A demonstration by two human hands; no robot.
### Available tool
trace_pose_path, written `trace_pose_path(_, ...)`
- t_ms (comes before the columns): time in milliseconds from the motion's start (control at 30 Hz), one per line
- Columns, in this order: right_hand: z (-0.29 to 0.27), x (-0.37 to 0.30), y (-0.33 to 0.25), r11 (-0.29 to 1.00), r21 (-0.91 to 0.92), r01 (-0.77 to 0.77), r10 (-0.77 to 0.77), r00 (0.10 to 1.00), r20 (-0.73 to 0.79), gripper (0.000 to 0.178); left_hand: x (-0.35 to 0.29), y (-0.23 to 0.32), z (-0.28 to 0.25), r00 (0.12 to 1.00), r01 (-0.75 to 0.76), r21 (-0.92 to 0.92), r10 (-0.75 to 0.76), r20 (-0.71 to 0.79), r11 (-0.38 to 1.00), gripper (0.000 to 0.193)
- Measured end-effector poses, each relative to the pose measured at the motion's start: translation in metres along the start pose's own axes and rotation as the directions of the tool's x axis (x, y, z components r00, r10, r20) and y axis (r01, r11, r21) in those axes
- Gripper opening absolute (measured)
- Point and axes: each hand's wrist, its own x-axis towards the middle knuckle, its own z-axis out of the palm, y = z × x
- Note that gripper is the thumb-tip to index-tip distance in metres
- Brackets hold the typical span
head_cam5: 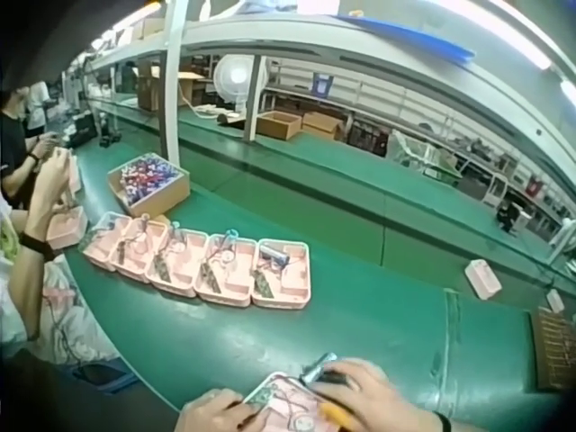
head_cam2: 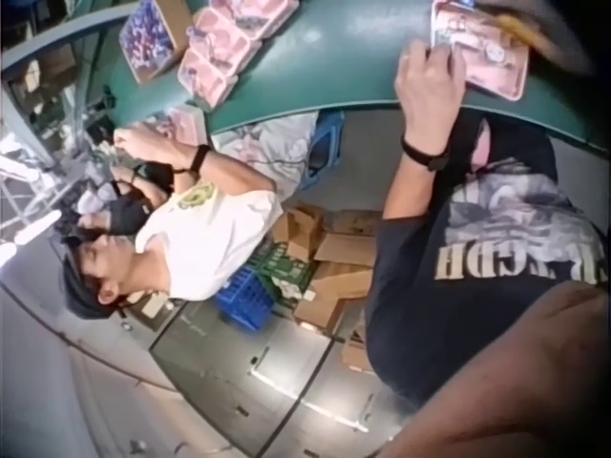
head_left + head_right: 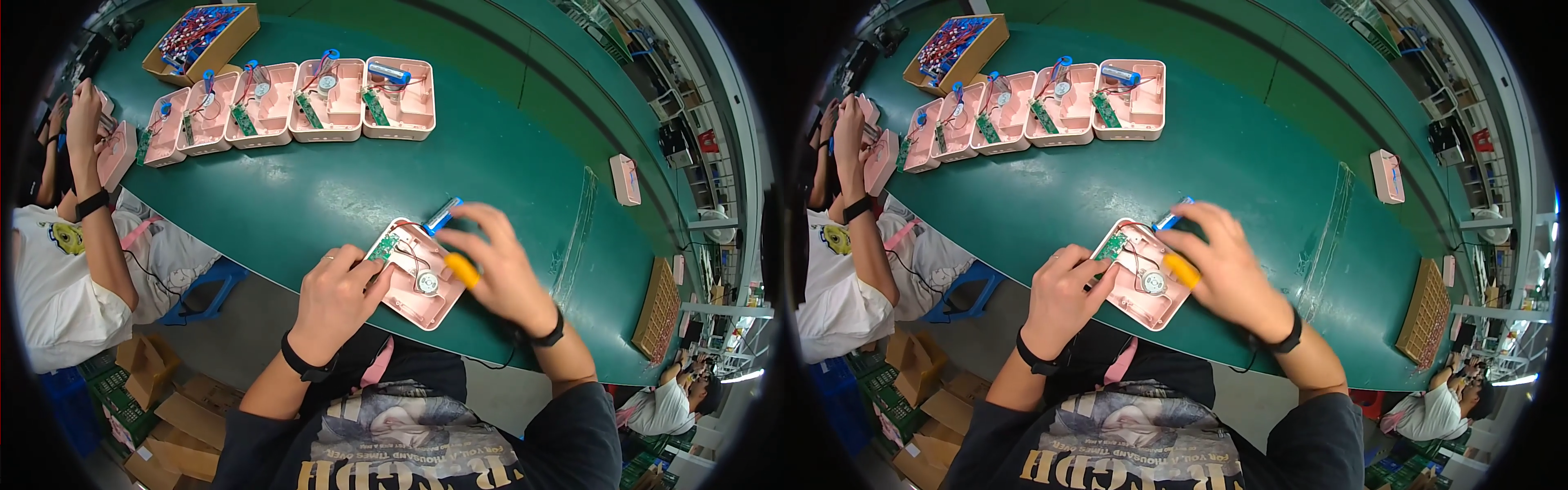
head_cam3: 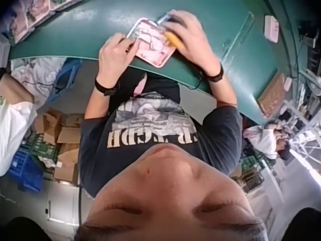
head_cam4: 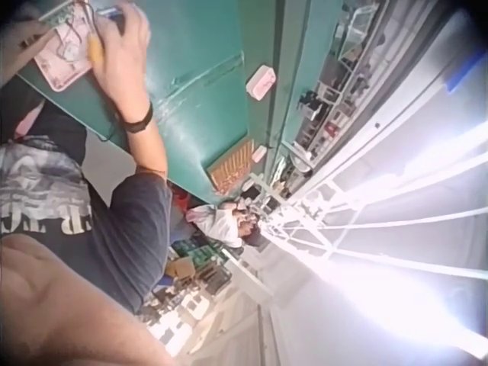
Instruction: The person assembles a device by placing a circuit board and a battery into a pink plastic housing, soldering the wires, and placing the unit on a conveyor belt.
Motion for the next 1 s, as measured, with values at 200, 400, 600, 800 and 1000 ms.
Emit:
trace_pose_path(200,-0.006,0.044,0.043,0.985,-0.101,0.141,-0.112,0.961,0.252,0.034,-0.003,0.001,-0.002,0.999,0.03,0.003,-0.03,-0.011,1.0,0.011)
trace_pose_path(400,-0.021,0.032,0.012,0.986,0.148,-0.079,0.052,0.983,0.177,0.031,-0.004,0.002,0.0,0.998,0.035,-0.007,-0.035,-0.045,0.999,0.012)
trace_pose_path(600,0.013,0.005,-0.034,0.981,0.139,-0.138,0.155,0.98,-0.126,0.028,-0.005,0.001,0.002,0.997,0.07,-0.031,-0.07,-0.021,0.997,0.011)
trace_pose_path(800,0.024,0.002,-0.049,0.982,-0.13,-0.135,0.113,0.98,-0.161,0.029,-0.005,0.001,0.0,0.998,0.06,-0.026,-0.061,-0.028,0.998,0.011)
trace_pose_path(1000,0.021,0.009,-0.051,0.982,-0.117,-0.149,0.127,0.976,-0.175,0.025,-0.004,0.001,0.001,0.998,0.063,-0.032,-0.064,-0.022,0.997,0.011)
